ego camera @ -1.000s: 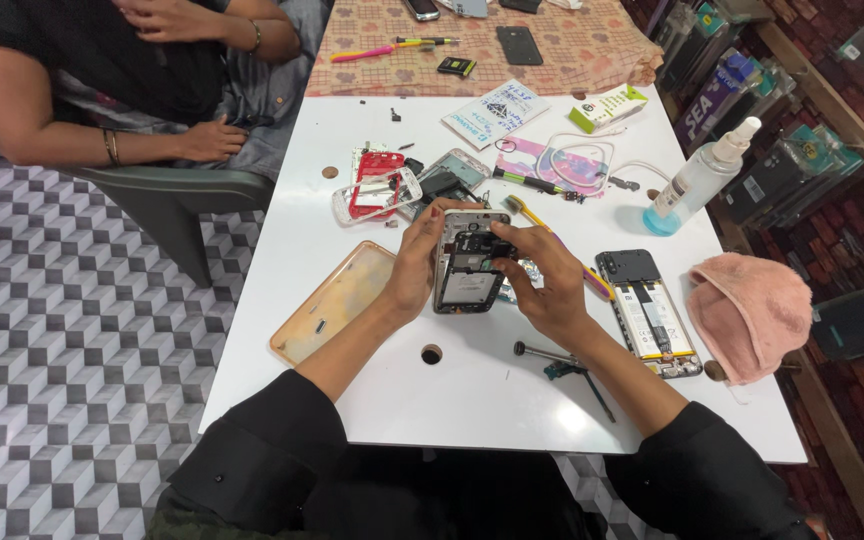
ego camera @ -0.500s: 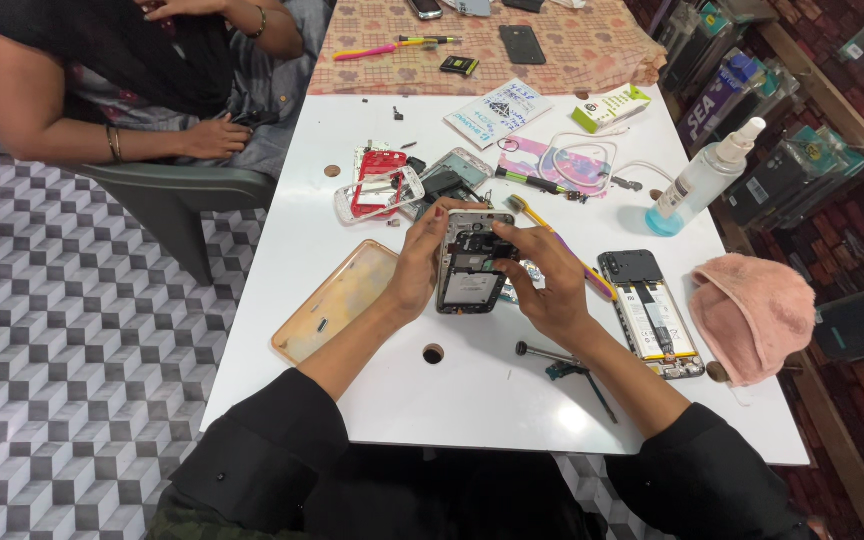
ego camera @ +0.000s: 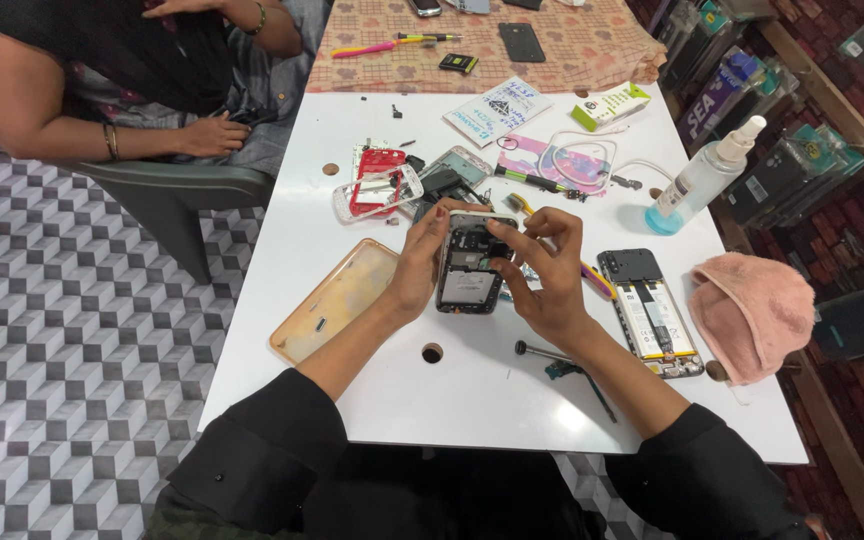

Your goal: The person disassembles a smartphone, removes the back cover and internal components, and cleans the motherboard with a brush. They handle the battery, camera module, and screws while working at a table.

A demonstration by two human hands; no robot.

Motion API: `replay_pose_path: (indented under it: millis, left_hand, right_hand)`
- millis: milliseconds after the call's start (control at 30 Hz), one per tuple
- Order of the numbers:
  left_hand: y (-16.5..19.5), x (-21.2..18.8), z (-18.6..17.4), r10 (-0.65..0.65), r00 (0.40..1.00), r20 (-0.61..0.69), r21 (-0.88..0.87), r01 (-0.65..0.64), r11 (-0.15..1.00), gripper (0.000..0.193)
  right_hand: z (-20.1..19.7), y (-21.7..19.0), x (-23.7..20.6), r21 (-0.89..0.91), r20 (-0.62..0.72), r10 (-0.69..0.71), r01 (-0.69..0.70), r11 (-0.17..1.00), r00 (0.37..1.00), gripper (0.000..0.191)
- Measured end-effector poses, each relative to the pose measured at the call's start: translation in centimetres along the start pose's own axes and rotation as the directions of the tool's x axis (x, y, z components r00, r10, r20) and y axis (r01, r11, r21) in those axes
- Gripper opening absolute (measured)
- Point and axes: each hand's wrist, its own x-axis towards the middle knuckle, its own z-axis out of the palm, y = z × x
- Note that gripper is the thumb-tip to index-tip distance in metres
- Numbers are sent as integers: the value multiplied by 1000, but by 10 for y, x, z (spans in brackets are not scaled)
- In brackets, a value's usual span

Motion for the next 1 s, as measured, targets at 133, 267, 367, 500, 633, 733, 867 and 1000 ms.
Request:
replay_pose_path:
  millis: [133, 267, 367, 500, 633, 733, 867, 1000]
  left_hand:
    - [-4, 0, 0, 12, 1000, 9, -17, -12, 1000, 47]
    - [-10, -1, -2, 57, 998, -26, 29, -57, 998, 47]
    - [-14, -2, -4, 152, 987, -58, 169, -141, 976, 46]
    - [-17, 2, 0, 210, 969, -128, 184, -185, 965, 39]
    - [-14, 2, 5, 238, 964, -114, 192, -214, 958, 37]
    - [-11, 1, 6, 197, 978, -74, 158, -183, 970, 41]
    - [-13, 2, 9, 51, 998, -47, 188, -42, 981, 47]
    - [-10, -2, 9, 35, 999, -14, 217, -31, 976, 45]
  right_hand:
    - [2, -1, 2, -25, 2, 39, -39, 999, 999, 56]
    - [5, -1, 2, -53, 36, -16, 18, 998, 999, 57]
    - [12, -5, 0, -9, 82, -10, 11, 1000, 997, 54]
    - [13, -8, -1, 51, 74, 17, -21, 998, 997, 54]
    - [11, -6, -2, 184, 87, 146, -160, 970, 985, 56]
    - [10, 1, -4, 290, 42, 168, -173, 941, 985, 61]
    - [8, 11, -7, 308, -54, 94, -73, 949, 994, 63]
    - [8, 13, -10, 414, -61, 94, -61, 908, 994, 64]
